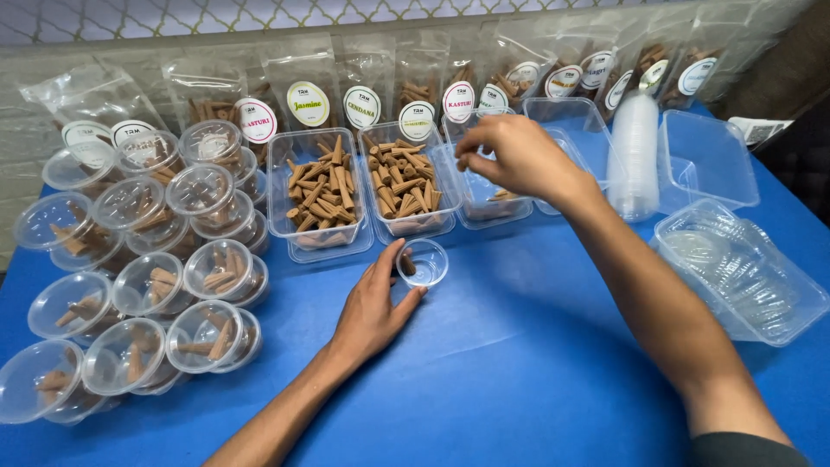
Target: The person is packaging small wooden sticks into clear plastic containers and sealing them with lids.
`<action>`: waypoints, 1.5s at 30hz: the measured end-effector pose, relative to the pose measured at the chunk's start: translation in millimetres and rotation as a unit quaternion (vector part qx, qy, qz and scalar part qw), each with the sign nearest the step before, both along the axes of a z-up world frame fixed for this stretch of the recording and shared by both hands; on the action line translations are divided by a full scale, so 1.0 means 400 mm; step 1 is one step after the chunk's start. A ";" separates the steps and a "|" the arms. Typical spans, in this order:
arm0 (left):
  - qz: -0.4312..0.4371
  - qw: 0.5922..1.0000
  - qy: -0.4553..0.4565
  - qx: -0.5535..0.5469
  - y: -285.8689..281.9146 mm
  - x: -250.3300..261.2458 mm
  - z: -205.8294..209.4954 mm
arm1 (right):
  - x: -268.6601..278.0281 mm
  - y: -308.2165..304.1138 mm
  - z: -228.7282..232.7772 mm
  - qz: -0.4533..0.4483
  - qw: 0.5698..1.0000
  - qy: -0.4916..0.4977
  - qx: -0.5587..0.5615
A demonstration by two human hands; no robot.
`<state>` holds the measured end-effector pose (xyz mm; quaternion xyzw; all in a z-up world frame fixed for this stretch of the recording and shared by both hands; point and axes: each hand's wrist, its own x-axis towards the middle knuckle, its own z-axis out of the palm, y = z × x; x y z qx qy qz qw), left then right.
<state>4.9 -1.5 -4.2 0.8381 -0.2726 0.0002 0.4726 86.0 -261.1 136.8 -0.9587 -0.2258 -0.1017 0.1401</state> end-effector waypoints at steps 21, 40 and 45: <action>0.005 1.000 -0.003 0.001 0.003 0.007 -0.016 | -0.090 0.141 -0.284 0.074 0.980 -0.124 -0.139; 0.010 1.000 -0.006 0.007 0.002 0.010 -0.022 | -0.096 0.149 -0.310 0.046 0.979 -0.126 -0.155; 0.010 1.000 -0.012 0.001 -0.001 0.004 -0.023 | -0.132 0.123 -0.139 0.020 0.992 -0.098 -0.083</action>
